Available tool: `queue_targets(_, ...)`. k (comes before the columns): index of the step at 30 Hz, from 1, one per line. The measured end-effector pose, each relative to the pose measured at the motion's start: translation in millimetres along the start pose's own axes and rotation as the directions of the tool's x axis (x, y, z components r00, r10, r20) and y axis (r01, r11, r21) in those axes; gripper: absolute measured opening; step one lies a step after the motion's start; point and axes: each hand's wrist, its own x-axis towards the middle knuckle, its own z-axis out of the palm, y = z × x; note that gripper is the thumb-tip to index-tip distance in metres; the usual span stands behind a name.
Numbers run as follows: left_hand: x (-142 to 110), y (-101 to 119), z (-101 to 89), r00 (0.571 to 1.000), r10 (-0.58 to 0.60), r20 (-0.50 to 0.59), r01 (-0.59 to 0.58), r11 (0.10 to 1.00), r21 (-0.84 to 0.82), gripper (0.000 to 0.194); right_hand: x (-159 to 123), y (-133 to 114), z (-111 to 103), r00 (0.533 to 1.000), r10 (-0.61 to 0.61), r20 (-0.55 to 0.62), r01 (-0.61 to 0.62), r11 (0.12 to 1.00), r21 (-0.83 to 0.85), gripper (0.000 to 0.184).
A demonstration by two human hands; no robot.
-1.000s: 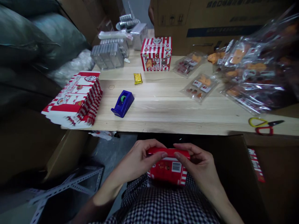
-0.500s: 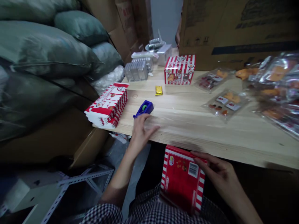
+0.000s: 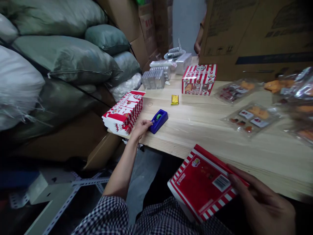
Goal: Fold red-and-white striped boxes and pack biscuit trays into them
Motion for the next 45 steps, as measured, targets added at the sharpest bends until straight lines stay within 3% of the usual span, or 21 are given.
queue_targets(5, -7, -4, -8.7, 1.0, 0.004, 0.0, -0.004, 0.986, -0.166, 0.044, -9, -2, 12, 0.999, -0.038, -0.029, 0.037, 0.999, -0.031, 0.038)
queue_targets(9, -18, -22, -11.0, 0.999, 0.04, -0.031, -0.046, 0.972, -0.233, 0.045, -8, 4, 18, 0.999, -0.043, -0.026, 0.042, 0.998, -0.045, 0.041)
queue_targets(14, -23, -47, -4.8, 0.984, 0.087, -0.156, -0.111, 0.983, -0.149, 0.032, -10, 7, 23, 0.993, -0.108, -0.042, 0.106, 0.993, -0.058, 0.042)
queue_targets(18, -33, -44, -7.4, 0.954, 0.141, -0.264, -0.152, 0.988, -0.021, 0.019, -19, 0, 26, 0.974, -0.215, -0.076, 0.21, 0.976, -0.065, 0.034)
queue_targets(21, -63, -28, 0.9, 0.95, 0.174, -0.259, -0.178, 0.984, 0.007, 0.018, -26, 0, 33, 0.919, -0.392, -0.042, 0.388, 0.919, -0.073, 0.025)
queue_targets(25, -134, 6, 35.0, 0.96, 0.253, -0.117, -0.267, 0.956, -0.126, 0.021, -29, 14, 49, 0.806, -0.573, 0.148, 0.587, 0.805, -0.08, 0.038)
queue_targets(29, -196, 31, 73.6, 0.987, 0.126, 0.102, -0.084, 0.936, -0.342, 0.023, -28, 31, 62, 0.741, -0.625, 0.246, 0.654, 0.755, -0.05, 0.048)
queue_targets(31, -209, 33, 87.8, 0.982, 0.059, 0.179, 0.026, 0.897, -0.44, 0.047, -27, 36, 64, 0.731, -0.624, 0.275, 0.658, 0.752, -0.043, 0.048)
queue_targets(34, -210, 28, 100.5, 0.978, -0.007, 0.207, 0.117, 0.842, -0.527, 0.079, -26, 38, 65, 0.713, -0.627, 0.315, 0.671, 0.74, -0.046, 0.046)
queue_targets(39, -202, 14, 106.9, 0.986, -0.099, 0.137, 0.157, 0.834, -0.528, 0.08, -25, 42, 63, 0.706, -0.627, 0.331, 0.678, 0.733, -0.058, 0.047)
queue_targets(45, -199, -2, 108.3, 0.943, -0.192, 0.27, 0.31, 0.8, -0.514, 0.085, -25, 44, 63, 0.725, -0.616, 0.308, 0.657, 0.753, -0.04, 0.043)
